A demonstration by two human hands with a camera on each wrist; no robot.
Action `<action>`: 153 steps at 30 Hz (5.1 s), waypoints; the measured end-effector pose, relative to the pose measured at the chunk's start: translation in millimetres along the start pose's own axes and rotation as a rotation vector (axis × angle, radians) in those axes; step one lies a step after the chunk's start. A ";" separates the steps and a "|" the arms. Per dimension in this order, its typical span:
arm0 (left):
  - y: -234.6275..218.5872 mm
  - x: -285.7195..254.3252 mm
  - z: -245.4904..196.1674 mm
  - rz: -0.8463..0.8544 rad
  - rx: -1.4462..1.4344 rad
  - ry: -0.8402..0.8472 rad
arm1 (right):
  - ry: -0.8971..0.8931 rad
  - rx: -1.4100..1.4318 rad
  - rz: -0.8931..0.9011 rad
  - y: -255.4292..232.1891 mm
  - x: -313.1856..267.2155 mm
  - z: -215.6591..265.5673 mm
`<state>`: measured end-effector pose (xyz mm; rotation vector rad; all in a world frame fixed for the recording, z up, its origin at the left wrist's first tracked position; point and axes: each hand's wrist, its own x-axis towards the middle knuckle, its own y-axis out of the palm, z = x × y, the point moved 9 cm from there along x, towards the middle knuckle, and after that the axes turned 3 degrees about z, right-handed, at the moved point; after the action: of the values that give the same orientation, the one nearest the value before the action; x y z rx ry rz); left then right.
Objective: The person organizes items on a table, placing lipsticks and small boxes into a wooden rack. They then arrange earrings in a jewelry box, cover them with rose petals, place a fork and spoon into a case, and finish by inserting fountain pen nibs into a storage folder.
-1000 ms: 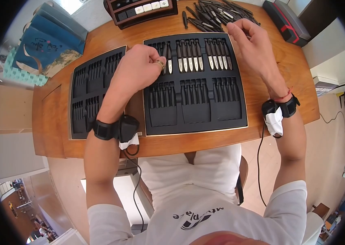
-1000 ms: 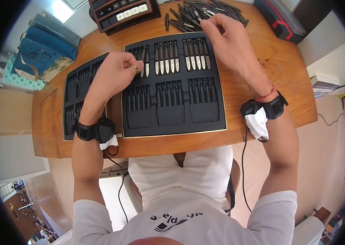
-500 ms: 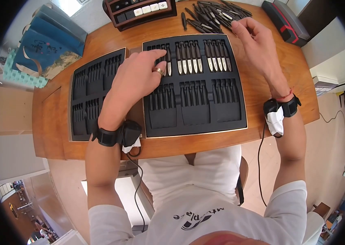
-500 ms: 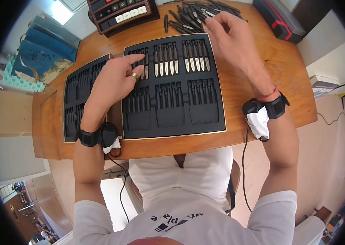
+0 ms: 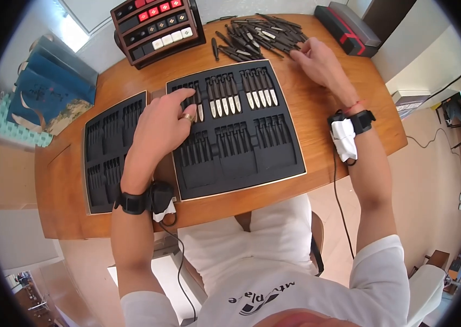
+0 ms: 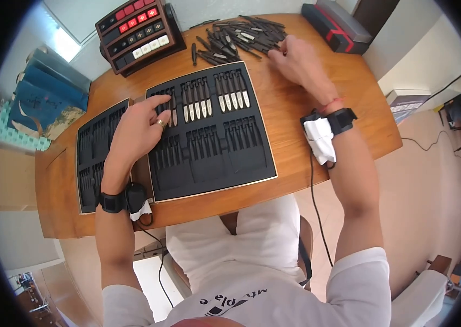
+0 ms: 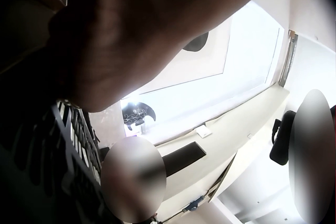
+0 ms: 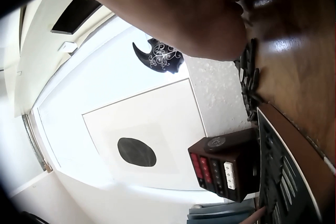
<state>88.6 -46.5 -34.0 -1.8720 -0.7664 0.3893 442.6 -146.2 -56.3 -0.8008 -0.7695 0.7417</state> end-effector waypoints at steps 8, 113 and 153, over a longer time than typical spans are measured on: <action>-4.6 1.1 4.5 -0.051 -0.140 0.013 | -0.158 0.079 0.053 8.2 -3.1 17.1; -29.2 0.0 -1.9 -0.127 -0.623 0.031 | -0.390 0.449 0.023 -15.5 -69.8 145.4; -6.6 5.9 33.2 -0.014 -0.225 -0.113 | -0.473 0.411 0.111 3.0 -67.6 145.2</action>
<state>71.6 -17.7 -41.5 -2.0664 -0.9310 0.4168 288.9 -150.1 -11.2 -0.2951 -0.9550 1.1672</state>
